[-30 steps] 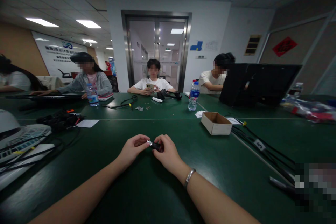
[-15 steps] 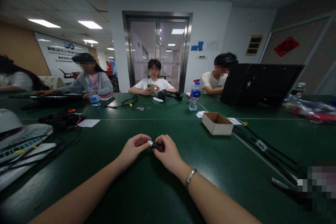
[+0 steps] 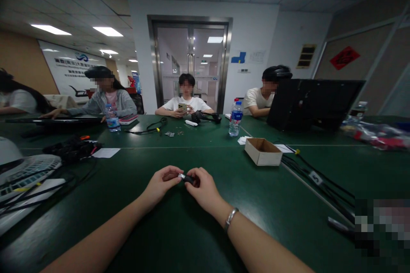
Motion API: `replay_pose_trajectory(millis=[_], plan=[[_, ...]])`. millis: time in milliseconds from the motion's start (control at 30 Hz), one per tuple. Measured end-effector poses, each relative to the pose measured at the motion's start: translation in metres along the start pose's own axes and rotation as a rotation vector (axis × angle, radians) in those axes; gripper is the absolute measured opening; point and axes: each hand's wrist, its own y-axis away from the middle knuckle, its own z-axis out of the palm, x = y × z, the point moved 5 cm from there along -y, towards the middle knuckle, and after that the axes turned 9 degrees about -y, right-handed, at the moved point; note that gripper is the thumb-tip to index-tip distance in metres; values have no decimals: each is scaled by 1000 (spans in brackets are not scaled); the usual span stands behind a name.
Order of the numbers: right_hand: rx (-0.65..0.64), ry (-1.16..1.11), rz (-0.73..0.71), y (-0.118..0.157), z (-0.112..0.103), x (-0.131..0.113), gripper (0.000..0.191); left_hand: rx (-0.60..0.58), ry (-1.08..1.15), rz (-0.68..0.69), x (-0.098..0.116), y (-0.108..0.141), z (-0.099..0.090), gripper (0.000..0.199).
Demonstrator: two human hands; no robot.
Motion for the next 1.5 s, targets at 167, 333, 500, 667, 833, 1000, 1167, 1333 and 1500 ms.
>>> replay_pose_trajectory(millis=[167,333,500,667,833,1000,1167,1333,1500], plan=[[-7,8,1,0,0,0,17,13,-3,7,5,1,0,18],[-10,19,5,1,0,-3,17,87,47,-5,3,0,-3,25],[-14,16,5,0,1,-4,18,93,53,-13,2,0,-3,25],[-12,22,12,0,1,-2,18,70,75,-2,2,0,-2,23],[-16,19,-1,0,1,-4,17,54,79,-15,4,1,-2,23],[-12,9,-3,0,1,-4,18,78,-9,-42,2,1,-3,33],[-11,16,-10,0,1,-4,17,62,-45,-138,-6,0,-2,27],[-17,21,5,1,1,-5,17,40,-6,-88,-5,0,-1,25],[-15,25,13,0,1,-5,17,28,-4,-75,0,1,0,23]])
